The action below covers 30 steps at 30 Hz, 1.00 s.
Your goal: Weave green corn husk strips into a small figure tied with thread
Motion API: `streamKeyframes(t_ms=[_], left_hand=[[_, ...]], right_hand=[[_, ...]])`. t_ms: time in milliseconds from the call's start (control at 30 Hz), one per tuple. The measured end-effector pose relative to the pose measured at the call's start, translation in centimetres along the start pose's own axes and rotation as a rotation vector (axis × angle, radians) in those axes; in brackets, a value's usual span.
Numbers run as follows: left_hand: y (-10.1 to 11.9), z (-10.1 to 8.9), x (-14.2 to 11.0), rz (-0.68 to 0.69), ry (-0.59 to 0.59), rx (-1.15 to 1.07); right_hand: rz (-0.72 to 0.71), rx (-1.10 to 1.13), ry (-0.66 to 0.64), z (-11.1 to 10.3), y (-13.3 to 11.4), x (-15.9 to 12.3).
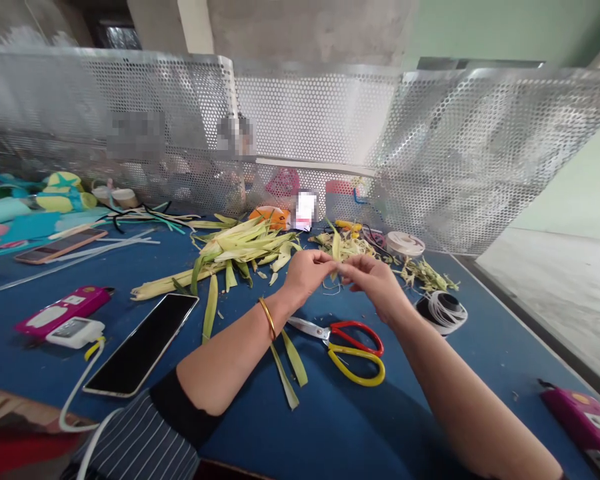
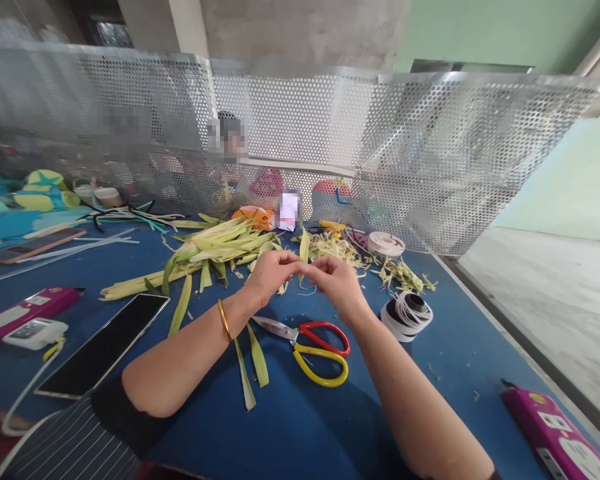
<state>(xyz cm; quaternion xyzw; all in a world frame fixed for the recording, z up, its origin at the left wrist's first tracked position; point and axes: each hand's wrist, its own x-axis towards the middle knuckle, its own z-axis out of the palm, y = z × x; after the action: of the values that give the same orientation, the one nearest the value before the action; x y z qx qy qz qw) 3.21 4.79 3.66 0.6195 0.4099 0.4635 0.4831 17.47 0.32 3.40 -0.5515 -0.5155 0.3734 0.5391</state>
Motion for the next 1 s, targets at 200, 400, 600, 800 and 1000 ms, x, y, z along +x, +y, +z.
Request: streamKeyframes(t_ms=[200, 400, 600, 800, 1000], left_hand=[[-0.3, -0.9, -1.7, -0.187, 0.073, -0.145], [-1.3, -2.7, -2.7, -0.154, -0.020, -0.148], [-1.2, -3.7, -2.6, -0.294, -0.127, -0.294], [-0.8, -5.2, -1.9, -0.451, -0.088, -0.447], [-0.3, -7.3, -1.0, -0.538, -0.091, -0.659]], right_hand=[[-0.279, -0.472, 0.044, 2.5, 1.0, -1.7], [-0.013, -0.049, -0.217, 3.0, 1.0, -1.9], [0.356, 0.432, -0.118, 1.6, 0.2, -0.9], [0.417, 0.845, 0.333, -1.7, 0.1, 1.3], [0.311, 0.912, 0.565, -5.7, 0.8, 3.0]])
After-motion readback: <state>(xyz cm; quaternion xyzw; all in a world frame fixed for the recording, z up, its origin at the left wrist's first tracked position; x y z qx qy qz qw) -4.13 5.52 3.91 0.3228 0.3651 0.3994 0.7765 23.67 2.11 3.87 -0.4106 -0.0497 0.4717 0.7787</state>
